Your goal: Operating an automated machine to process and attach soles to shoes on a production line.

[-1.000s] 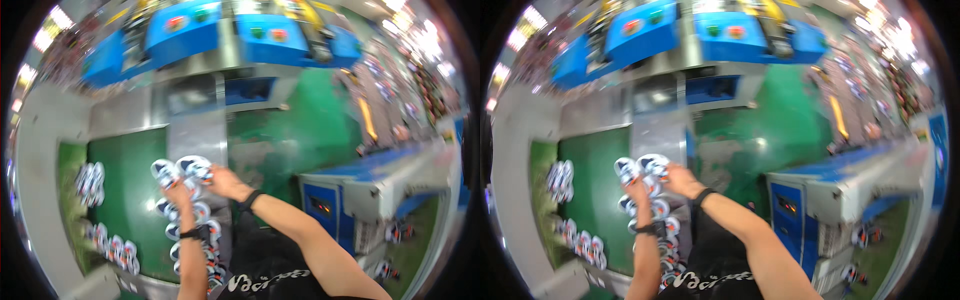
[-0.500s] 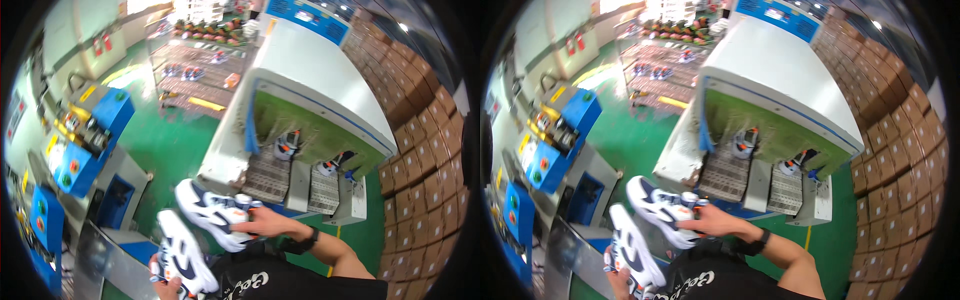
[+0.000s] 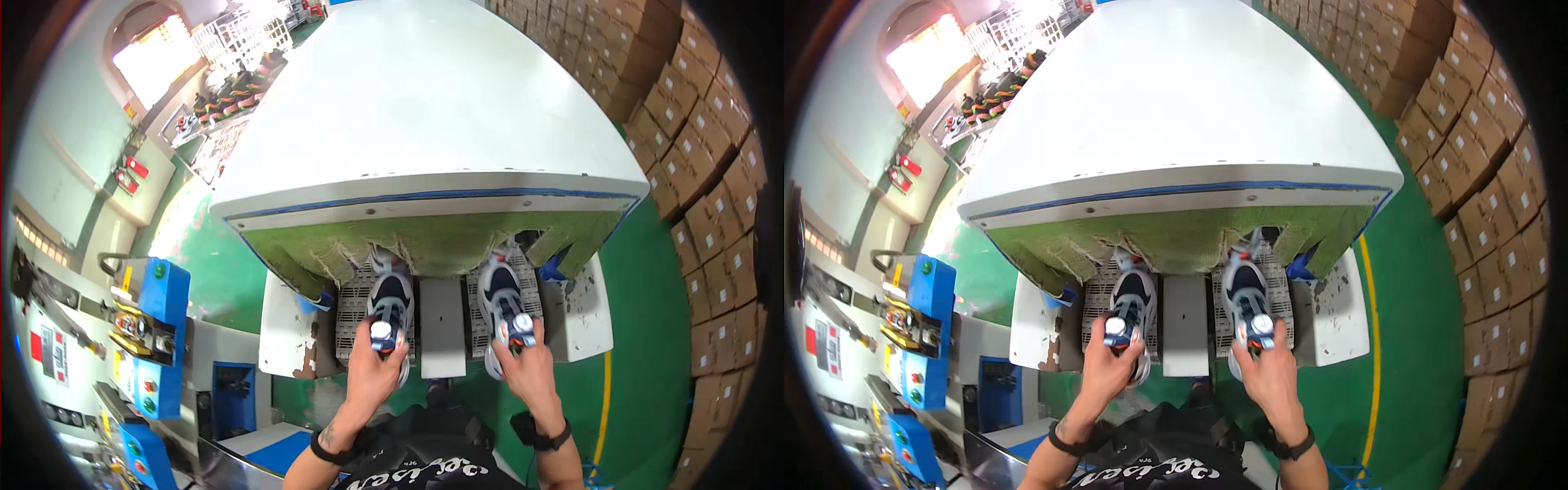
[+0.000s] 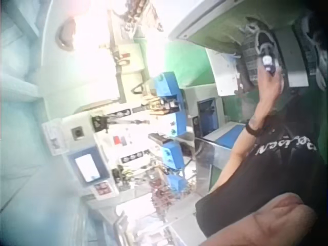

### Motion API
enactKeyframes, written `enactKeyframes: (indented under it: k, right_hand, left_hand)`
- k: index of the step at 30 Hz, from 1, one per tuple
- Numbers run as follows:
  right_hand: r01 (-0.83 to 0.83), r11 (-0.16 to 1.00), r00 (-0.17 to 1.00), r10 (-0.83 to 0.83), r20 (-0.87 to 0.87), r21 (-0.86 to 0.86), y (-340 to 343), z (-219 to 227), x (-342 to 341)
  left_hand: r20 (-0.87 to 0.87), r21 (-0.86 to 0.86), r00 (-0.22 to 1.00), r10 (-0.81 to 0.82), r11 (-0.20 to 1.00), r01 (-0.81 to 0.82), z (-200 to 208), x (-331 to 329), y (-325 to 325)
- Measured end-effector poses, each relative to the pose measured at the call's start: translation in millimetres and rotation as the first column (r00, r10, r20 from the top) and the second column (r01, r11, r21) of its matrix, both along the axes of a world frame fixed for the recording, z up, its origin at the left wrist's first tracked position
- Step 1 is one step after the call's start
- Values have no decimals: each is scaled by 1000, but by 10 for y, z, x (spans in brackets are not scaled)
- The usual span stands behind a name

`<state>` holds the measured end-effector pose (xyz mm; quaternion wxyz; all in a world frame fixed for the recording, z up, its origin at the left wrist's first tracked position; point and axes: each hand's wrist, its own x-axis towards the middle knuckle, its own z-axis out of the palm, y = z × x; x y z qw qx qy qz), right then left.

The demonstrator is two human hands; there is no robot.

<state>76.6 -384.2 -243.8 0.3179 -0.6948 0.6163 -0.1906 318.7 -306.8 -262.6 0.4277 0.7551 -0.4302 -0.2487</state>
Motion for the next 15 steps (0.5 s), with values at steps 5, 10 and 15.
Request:
enactKeyframes:
  k: [5,10,15]
  right_hand:
    - [-11,994,994,-1,-110,-111,-592,18,298]
    - [48,994,998,-50,-25,-99,-624,-38,571]
    - [2,702,749,470,466,-712,625,742,1599]
  left_hand:
    - [208,-78,978,14,997,2,-88,163,-814]
    - [146,-284,985,87,958,-43,337,353,-261]
    - [-383,-260,924,-11,961,-96,24,199,1380]
